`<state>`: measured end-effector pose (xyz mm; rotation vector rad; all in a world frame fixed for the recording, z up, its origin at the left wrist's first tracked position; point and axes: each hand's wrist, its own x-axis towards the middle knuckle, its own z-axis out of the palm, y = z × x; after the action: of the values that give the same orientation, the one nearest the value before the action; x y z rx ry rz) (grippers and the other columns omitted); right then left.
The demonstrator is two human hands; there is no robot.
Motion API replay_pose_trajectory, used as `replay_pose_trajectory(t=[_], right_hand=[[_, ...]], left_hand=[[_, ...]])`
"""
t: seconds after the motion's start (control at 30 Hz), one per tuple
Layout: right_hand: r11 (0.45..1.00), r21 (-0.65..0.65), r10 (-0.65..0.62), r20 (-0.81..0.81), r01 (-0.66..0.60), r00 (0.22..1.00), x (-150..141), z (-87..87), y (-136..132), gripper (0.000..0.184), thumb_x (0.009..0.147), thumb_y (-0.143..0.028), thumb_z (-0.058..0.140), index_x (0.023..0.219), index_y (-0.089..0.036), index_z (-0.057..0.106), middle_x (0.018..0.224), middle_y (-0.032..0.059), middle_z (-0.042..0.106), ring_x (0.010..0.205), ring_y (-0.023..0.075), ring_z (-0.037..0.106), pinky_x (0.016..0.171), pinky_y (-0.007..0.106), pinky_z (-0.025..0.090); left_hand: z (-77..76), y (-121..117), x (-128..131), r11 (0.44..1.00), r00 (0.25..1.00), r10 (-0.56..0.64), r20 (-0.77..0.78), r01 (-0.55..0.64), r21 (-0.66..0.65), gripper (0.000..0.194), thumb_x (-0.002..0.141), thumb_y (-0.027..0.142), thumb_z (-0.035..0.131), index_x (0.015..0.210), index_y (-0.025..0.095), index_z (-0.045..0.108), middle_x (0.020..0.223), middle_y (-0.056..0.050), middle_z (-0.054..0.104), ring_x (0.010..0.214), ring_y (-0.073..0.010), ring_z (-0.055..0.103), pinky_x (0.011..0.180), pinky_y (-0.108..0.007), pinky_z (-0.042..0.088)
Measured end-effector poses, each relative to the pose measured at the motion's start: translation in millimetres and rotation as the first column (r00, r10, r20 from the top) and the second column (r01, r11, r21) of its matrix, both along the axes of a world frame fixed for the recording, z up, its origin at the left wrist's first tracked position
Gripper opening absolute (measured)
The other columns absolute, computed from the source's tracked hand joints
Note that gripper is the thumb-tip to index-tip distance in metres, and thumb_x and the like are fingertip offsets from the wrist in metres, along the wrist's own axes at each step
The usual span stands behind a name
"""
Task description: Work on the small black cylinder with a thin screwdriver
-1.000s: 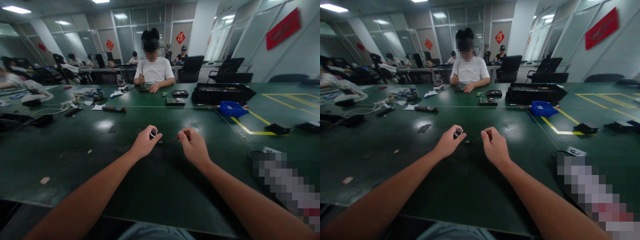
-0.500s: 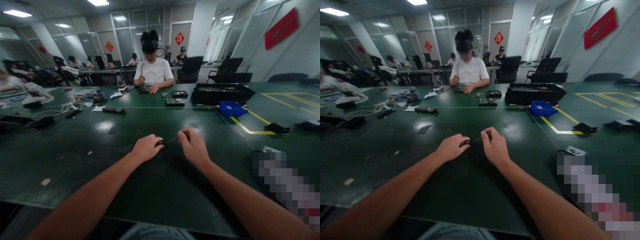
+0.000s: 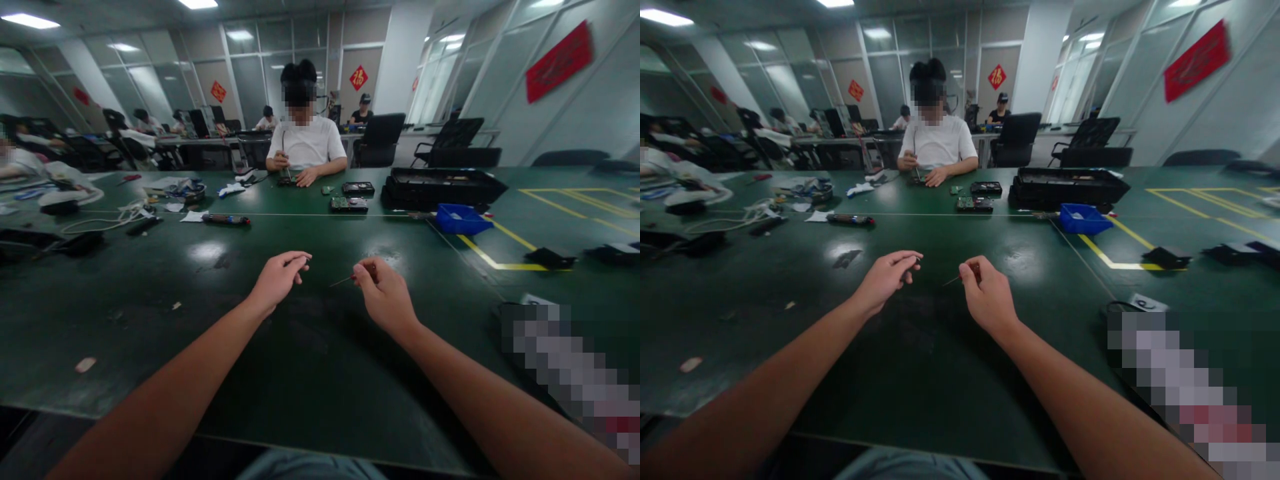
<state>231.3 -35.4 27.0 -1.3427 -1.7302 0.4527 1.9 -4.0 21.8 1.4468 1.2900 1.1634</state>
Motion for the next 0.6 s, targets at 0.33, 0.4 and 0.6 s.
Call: replay_pose_trajectory(t=[0.33, 0.4, 0.6], right_hand=[[1.000, -0.023, 0.021, -0.002, -0.021, 1.000, -1.4, 4.0, -3.2, 0.023, 0.098, -0.039, 0.050, 0.094, -0.020, 0.063, 0.081, 0.0052, 0.071, 0.077, 0.0211, 0.068, 0.071, 0.034, 0.048], [1.000, -0.024, 0.015, 0.000, -0.015, 1.000, -1.9, 4.6, -3.5, 0.024, 0.098, -0.039, 0.049, 0.093, -0.020, 0.063, 0.081, 0.0056, 0.071, 0.077, 0.0213, 0.068, 0.071, 0.035, 0.049], [1.000, -0.023, 0.018, -0.005, -0.018, 1.000, -2.4, 2.6, -2.4, 0.023, 0.097, -0.039, 0.050, 0.093, -0.020, 0.062, 0.081, 0.0055, 0.072, 0.077, 0.0210, 0.068, 0.071, 0.034, 0.049]], left_hand=[[30.9, 6.2, -67.6, 0.962, 0.847, 0.211, 0.487, -0.091, -0.258, 0.021, 0.082, 0.029, 0.070, 0.097, 0.016, 0.064, 0.084, -0.003, 0.058, 0.058, -0.0092, 0.050, 0.045, -0.020, 0.029], [33.8, 5.9, -93.6, 0.952, 0.822, 0.268, 0.502, -0.147, -0.268, 0.019, 0.086, 0.023, 0.063, 0.103, 0.015, 0.064, 0.081, -0.003, 0.057, 0.059, -0.0103, 0.051, 0.048, -0.022, 0.033], [35.7, -0.8, -188.9, 0.850, 0.722, 0.526, 0.449, -0.466, -0.246, 0.018, 0.090, 0.013, 0.045, 0.100, 0.012, 0.059, 0.077, -0.003, 0.053, 0.062, -0.0121, 0.049, 0.052, -0.023, 0.039]])
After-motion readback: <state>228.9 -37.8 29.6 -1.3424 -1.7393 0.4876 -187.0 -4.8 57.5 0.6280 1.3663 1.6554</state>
